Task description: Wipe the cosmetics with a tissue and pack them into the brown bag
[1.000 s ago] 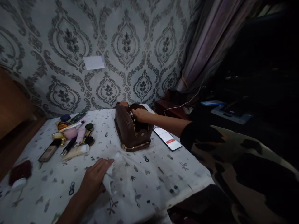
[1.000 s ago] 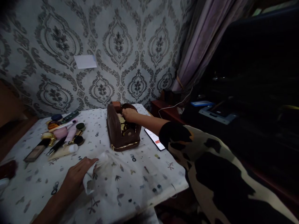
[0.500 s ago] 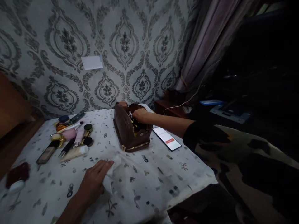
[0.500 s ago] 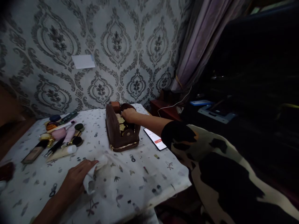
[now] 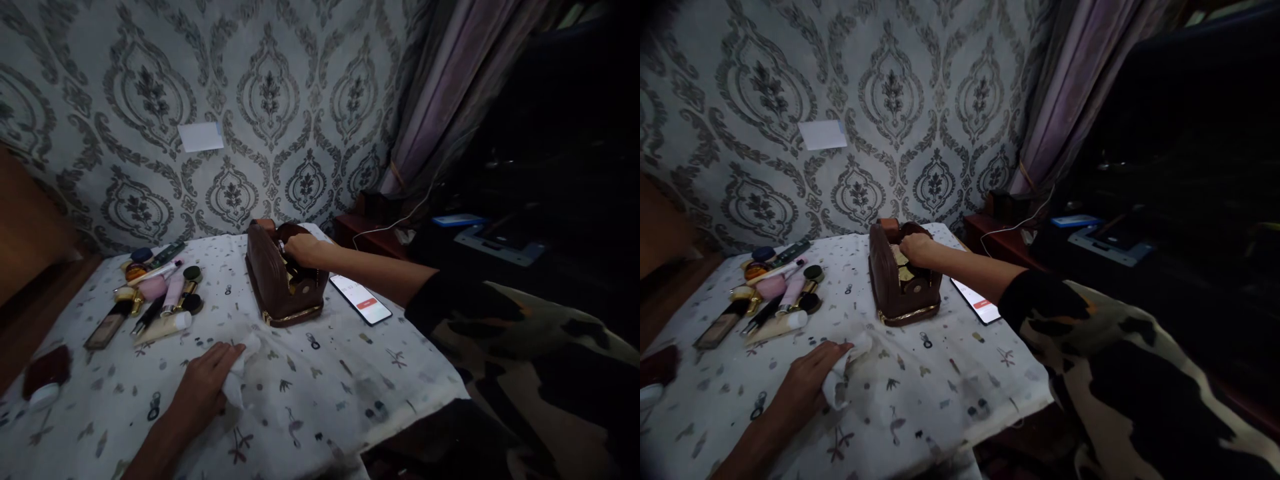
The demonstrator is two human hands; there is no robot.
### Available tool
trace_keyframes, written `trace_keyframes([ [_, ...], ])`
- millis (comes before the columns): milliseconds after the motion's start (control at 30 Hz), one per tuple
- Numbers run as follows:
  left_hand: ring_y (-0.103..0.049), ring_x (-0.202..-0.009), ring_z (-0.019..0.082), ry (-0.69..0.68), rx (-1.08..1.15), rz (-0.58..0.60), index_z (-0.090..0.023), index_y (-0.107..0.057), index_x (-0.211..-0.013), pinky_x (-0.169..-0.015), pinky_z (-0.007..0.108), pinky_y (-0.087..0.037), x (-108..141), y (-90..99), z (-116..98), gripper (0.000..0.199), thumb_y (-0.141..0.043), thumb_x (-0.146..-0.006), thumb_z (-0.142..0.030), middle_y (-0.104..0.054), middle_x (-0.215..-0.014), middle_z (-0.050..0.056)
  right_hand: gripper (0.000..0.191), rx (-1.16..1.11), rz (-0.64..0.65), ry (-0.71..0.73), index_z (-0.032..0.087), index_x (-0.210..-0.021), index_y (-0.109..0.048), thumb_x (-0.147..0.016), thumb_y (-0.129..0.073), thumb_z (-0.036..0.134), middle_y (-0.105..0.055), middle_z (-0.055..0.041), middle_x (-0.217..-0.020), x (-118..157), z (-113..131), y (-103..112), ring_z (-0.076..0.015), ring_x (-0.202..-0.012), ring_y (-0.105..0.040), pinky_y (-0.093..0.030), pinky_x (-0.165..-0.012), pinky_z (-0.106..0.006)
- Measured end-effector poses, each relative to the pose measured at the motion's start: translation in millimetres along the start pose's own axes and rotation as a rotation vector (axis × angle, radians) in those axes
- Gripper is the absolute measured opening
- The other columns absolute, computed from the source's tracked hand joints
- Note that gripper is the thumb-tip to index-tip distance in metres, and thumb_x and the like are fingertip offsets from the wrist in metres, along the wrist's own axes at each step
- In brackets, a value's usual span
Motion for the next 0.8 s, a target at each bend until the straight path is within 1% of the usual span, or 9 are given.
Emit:
trace_keyframes([
  [100,-0.069,-0.097,0.025,-0.009,0.004,0.012,-0.017,-0.057,-0.126,-0.075,0.033,-0.059,-2,1.2,-3,0.059,-0.046,-0.070,0.000,-0.073,-0.103,0.011,0.029,-0.009,-0.101,0.000,0.006,-0.108,-0.070,-0.090,-0.047,0.004,-0.071,-0.0229,-0.110,25,11,26,-0.0298,-0.107,-0.068,-0.051,-0.084,-0.033],
  [167,-0.069,-0.095,0.025,0.004,0.015,0.025,-0.017,-0.058,-0.125,-0.074,0.032,-0.059,-3,1.2,-3,0.058,-0.047,-0.071,0.000,-0.072,-0.101,0.011,0.028,-0.098,-0.300,-0.012,0.008,-0.103,-0.069,-0.096,-0.043,0.014,-0.071,-0.0207,-0.107,50,27,48,-0.0273,-0.099,-0.069,-0.049,-0.075,-0.030],
  [200,-0.069,-0.095,0.025,0.017,0.020,0.027,-0.017,-0.059,-0.125,-0.074,0.032,-0.059,-4,1.6,-3,0.057,-0.047,-0.071,0.000,-0.072,-0.101,0.011,0.030,-0.162,-0.372,0.002,0.010,-0.103,-0.069,-0.099,-0.041,0.022,-0.071,-0.0183,-0.105,63,40,53,-0.0249,-0.092,-0.069,-0.047,-0.069,-0.028],
  [233,-0.069,-0.095,0.025,0.031,0.026,0.025,-0.017,-0.060,-0.124,-0.073,0.032,-0.059,-4,2.2,-1,0.056,-0.047,-0.072,-0.001,-0.072,-0.100,0.011,0.033,-0.221,-0.414,0.094,0.013,-0.102,-0.068,-0.101,-0.040,0.028,-0.072,-0.0150,-0.101,74,62,52,-0.0221,-0.087,-0.069,-0.044,-0.064,-0.026],
  [333,-0.070,-0.089,0.023,0.090,0.040,-0.004,-0.018,-0.063,-0.119,-0.072,0.030,-0.059,-4,5.9,6,0.054,-0.045,-0.072,-0.001,-0.073,-0.096,0.009,0.036,-0.346,-0.464,0.389,0.018,-0.092,-0.069,-0.101,-0.038,0.033,-0.071,-0.0073,-0.082,101,131,31,-0.0165,-0.070,-0.063,-0.033,-0.054,-0.026],
  [433,-0.071,-0.089,0.022,0.155,0.057,-0.055,-0.019,-0.064,-0.115,-0.075,0.030,-0.059,-3,11.4,17,0.047,-0.043,-0.076,-0.005,-0.074,-0.098,0.009,0.035,-0.545,-0.526,0.446,0.017,-0.076,-0.065,-0.098,-0.044,0.034,-0.067,-0.0043,-0.071,104,165,5,-0.0131,-0.061,-0.057,-0.026,-0.052,-0.026],
  [567,-0.071,-0.091,0.021,0.206,0.084,-0.144,-0.017,-0.062,-0.114,-0.078,0.030,-0.058,-3,20.5,29,0.032,-0.048,-0.086,-0.016,-0.074,-0.102,0.009,0.040,-1.110,-0.557,0.321,0.017,-0.056,-0.046,-0.094,-0.048,0.030,-0.050,0.0026,-0.056,79,163,-22,-0.0088,-0.055,-0.044,-0.027,-0.055,-0.023],
  [667,-0.071,-0.091,0.021,0.294,0.108,-0.131,-0.017,-0.063,-0.109,-0.079,0.030,-0.057,-4,20.1,37,0.028,-0.048,-0.085,-0.015,-0.074,-0.101,0.009,0.048,-1.532,-0.435,0.221,0.019,-0.054,-0.039,-0.093,-0.044,0.046,-0.037,0.0044,-0.052,54,167,-43,-0.0088,-0.052,-0.037,-0.027,-0.052,-0.021],
  [800,-0.069,-0.089,0.021,0.389,0.139,-0.095,-0.016,-0.064,-0.100,-0.078,0.032,-0.056,-7,19.2,43,0.025,-0.046,-0.083,-0.012,-0.073,-0.095,0.009,0.056,-1.897,-0.274,0.085,0.020,-0.056,-0.045,-0.083,-0.046,0.068,-0.042,0.0029,-0.052,28,186,-67,-0.0109,-0.052,-0.041,-0.032,-0.049,-0.022],
])
Point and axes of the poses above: each hand's wrist, its own x-axis away from the middle knuckle, its own y-axis out of the back of the hand, z = x × y, the point moved 10 cm from there along -x, towards the middle knuckle
